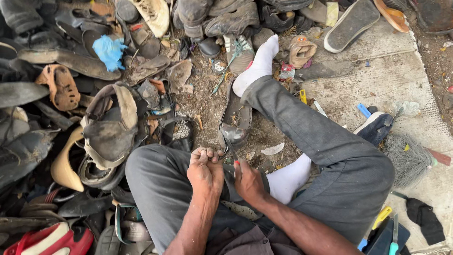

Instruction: The person uses a knife and adhesive to repair several worn shoes by cutting material, applying glue, and pressing parts together while sitting among piles of footwear.

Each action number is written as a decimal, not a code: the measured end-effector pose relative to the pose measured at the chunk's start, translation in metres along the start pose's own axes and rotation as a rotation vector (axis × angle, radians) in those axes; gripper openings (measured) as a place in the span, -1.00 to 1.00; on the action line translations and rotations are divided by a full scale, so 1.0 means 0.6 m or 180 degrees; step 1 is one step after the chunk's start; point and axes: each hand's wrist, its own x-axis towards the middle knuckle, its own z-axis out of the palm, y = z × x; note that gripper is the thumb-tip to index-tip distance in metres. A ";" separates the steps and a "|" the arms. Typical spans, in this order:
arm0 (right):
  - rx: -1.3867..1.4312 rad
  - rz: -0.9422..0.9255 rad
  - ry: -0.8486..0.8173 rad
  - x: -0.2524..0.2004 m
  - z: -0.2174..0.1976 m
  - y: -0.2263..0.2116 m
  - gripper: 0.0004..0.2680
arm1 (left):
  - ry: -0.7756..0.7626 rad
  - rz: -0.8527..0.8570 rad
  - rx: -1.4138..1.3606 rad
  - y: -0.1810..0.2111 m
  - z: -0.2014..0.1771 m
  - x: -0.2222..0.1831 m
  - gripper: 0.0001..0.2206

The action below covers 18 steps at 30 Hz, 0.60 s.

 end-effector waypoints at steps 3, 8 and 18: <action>-0.0282 -0.0270 0.0244 0.038 0.009 -0.001 -0.90 | -0.0096 0.0076 -0.0007 0.004 0.009 0.000 -0.91; -0.0295 0.0005 -0.0077 0.034 0.030 -0.002 -0.87 | 0.0040 0.0017 0.0057 0.017 0.003 -0.005 -0.92; -0.0833 -0.0422 0.0045 0.056 0.030 -0.026 -0.90 | 0.0002 0.0120 0.0255 0.031 -0.005 -0.010 -0.92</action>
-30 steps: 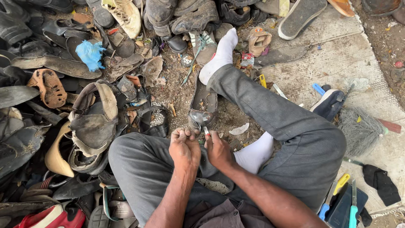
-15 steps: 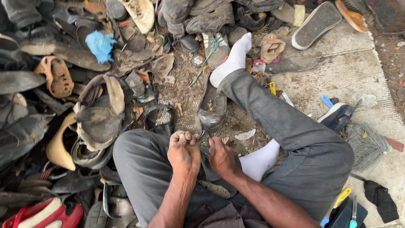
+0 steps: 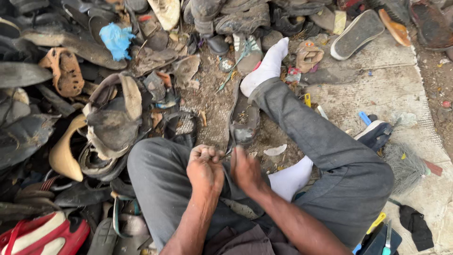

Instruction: The person uses a knife and adhesive to repair several worn shoes by cutting material, applying glue, and pressing parts together while sitting among piles of footwear.

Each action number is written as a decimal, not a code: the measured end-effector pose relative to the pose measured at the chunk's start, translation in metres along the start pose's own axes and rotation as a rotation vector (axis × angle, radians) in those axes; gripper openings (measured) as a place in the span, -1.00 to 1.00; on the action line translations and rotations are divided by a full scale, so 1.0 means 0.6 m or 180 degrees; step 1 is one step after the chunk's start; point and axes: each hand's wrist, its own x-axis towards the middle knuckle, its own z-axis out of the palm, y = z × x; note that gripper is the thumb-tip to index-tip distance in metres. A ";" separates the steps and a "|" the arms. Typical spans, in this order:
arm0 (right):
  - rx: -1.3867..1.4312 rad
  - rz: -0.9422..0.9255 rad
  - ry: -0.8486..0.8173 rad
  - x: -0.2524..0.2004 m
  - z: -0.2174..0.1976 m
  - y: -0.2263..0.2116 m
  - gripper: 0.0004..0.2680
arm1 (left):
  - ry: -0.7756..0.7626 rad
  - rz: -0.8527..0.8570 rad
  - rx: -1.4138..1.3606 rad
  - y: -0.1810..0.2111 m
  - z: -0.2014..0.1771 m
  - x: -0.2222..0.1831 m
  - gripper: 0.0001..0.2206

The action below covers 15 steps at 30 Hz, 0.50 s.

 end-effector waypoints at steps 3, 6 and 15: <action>0.0144 0.0155 -0.0031 0.000 0.015 -0.005 -0.89 | 0.0034 0.0062 -0.0026 0.007 -0.001 0.004 -0.93; -0.0093 0.0284 -0.0238 -0.051 -0.008 -0.007 -0.89 | 0.0053 -0.0037 0.0048 0.022 0.004 0.021 -0.93; 0.0217 0.0651 -0.0324 -0.009 0.048 -0.026 -0.88 | 0.0027 0.0091 0.0209 0.027 0.002 0.006 -0.91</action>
